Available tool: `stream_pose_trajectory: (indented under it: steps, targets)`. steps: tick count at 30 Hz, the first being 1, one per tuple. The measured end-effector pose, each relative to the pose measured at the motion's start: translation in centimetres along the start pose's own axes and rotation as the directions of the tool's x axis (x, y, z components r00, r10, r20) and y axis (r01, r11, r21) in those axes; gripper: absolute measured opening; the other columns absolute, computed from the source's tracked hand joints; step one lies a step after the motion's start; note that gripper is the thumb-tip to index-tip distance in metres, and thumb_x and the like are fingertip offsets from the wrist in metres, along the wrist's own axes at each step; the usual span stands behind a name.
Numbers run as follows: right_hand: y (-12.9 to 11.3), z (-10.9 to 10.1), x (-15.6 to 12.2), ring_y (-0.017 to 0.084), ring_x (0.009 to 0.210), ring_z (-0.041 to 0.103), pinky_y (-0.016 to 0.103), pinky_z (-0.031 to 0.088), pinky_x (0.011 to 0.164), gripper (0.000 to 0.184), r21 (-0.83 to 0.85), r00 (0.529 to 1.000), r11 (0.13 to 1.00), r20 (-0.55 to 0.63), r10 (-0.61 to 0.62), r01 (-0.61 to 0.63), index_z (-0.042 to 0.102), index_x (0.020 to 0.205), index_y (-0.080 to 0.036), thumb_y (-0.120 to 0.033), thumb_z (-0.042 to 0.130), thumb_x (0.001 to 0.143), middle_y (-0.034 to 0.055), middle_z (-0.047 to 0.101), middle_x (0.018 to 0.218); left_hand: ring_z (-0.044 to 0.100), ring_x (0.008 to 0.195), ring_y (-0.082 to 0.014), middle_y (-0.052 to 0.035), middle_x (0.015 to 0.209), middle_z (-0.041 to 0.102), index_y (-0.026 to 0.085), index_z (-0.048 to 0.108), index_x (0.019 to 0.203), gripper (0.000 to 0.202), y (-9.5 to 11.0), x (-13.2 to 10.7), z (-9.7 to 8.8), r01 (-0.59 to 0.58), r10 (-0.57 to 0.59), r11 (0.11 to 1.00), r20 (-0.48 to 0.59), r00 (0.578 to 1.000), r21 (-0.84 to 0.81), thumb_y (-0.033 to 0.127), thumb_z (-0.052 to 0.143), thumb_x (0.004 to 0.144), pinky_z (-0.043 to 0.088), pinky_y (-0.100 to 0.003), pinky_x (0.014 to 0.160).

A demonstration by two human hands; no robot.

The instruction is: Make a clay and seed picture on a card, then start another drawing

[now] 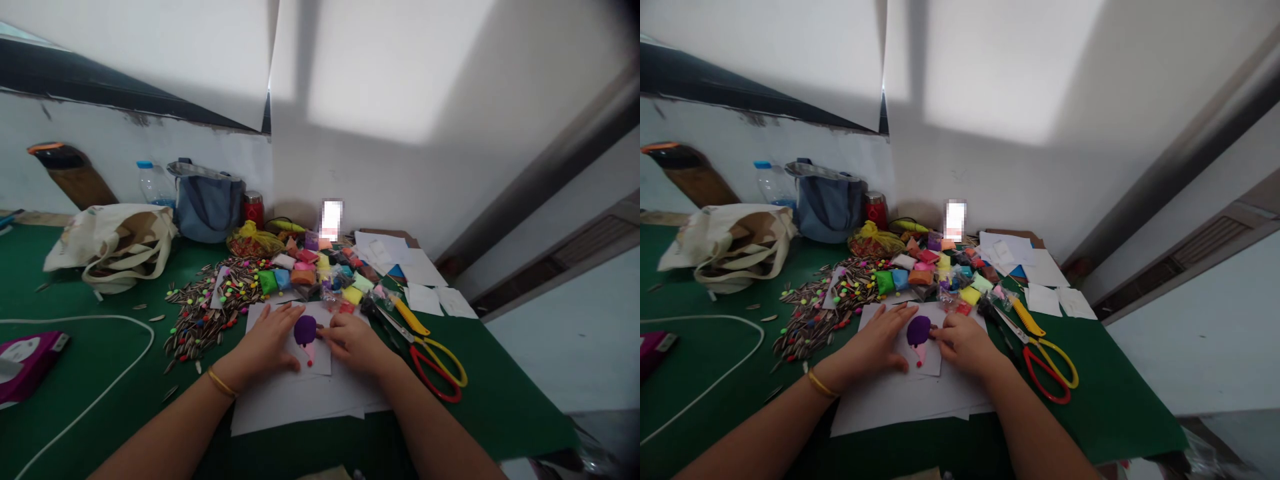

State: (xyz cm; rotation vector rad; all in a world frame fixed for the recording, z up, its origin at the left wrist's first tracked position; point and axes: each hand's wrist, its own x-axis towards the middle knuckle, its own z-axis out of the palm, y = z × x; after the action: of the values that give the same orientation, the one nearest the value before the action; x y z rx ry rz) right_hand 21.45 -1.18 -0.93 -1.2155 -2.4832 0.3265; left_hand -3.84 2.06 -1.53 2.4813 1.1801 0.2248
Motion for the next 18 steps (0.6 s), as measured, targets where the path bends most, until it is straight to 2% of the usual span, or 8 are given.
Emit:
stream_pose_trajectory:
  steps: [3,5,7,10,14,18]
  targets:
    - [0.4,0.4,-0.1,0.024,0.113,0.054,0.040,0.041,0.100,0.052,-0.007,0.996,0.999,-0.078,0.043,-0.044,0.052,0.138,-0.020,-0.018,0.056,0.086,0.0107,0.064,0.116,0.037,0.139,-0.0323,-0.0130,0.148,0.046,0.028,0.026,0.150,0.108,-0.6,-0.1,-0.2,0.001,0.001,0.999,-0.053,0.999,0.032,0.049,0.083,0.060,0.008,-0.055,0.118]
    - [0.6,0.8,-0.1,0.026,0.124,0.049,0.044,0.038,0.107,0.062,-0.015,0.994,0.996,-0.067,0.089,-0.090,0.043,0.145,-0.020,-0.016,0.055,0.085,0.0113,0.062,0.127,0.041,0.136,-0.0306,-0.0124,0.145,0.049,0.027,0.025,0.151,0.106,-1.1,-0.1,-0.3,-0.006,0.008,0.999,-0.059,0.998,0.033,0.047,0.081,0.064,0.007,-0.054,0.118]
    - [0.6,1.1,-0.1,0.026,0.128,0.048,0.043,0.037,0.108,0.065,-0.019,0.991,0.991,-0.027,0.129,-0.130,0.040,0.147,-0.019,-0.015,0.054,0.084,0.0116,0.060,0.132,0.041,0.137,-0.0301,-0.0118,0.146,0.048,0.027,0.025,0.151,0.102,-1.5,-0.1,-0.5,-0.010,0.012,0.999,-0.050,0.999,0.032,0.044,0.080,0.067,0.005,-0.055,0.118]
    - [0.7,1.2,-0.1,0.025,0.128,0.049,0.042,0.039,0.108,0.062,-0.031,0.991,0.991,-0.015,0.133,-0.133,0.043,0.146,-0.017,-0.014,0.052,0.084,0.0122,0.059,0.134,0.037,0.140,-0.0315,-0.0114,0.150,0.045,0.028,0.029,0.149,0.096,-1.9,0.0,-0.8,-0.013,0.015,0.999,-0.038,0.999,0.045,0.044,0.079,0.068,0.005,-0.056,0.118]
    - [1.4,0.7,0.0,0.024,0.121,0.055,0.042,0.040,0.107,0.049,-0.023,0.988,0.996,-0.131,0.077,-0.081,0.054,0.135,-0.018,-0.013,0.048,0.087,0.0105,0.063,0.128,0.036,0.141,-0.0312,-0.0122,0.150,0.044,0.026,0.035,0.147,0.089,-2.1,0.1,-1.0,-0.023,0.023,0.998,0.005,1.000,0.051,0.043,0.077,0.070,0.012,-0.052,0.118]
    - [2.7,0.5,0.0,0.023,0.104,0.061,0.041,0.048,0.096,0.031,0.004,0.964,0.986,-0.211,0.165,-0.168,0.066,0.115,-0.019,-0.016,0.048,0.089,0.0086,0.070,0.109,0.043,0.136,-0.0283,-0.0106,0.150,0.045,0.025,0.037,0.147,0.083,-2.2,0.0,-0.5,-0.070,0.070,0.997,0.000,0.998,0.031,0.040,0.074,0.075,0.021,-0.044,0.117]
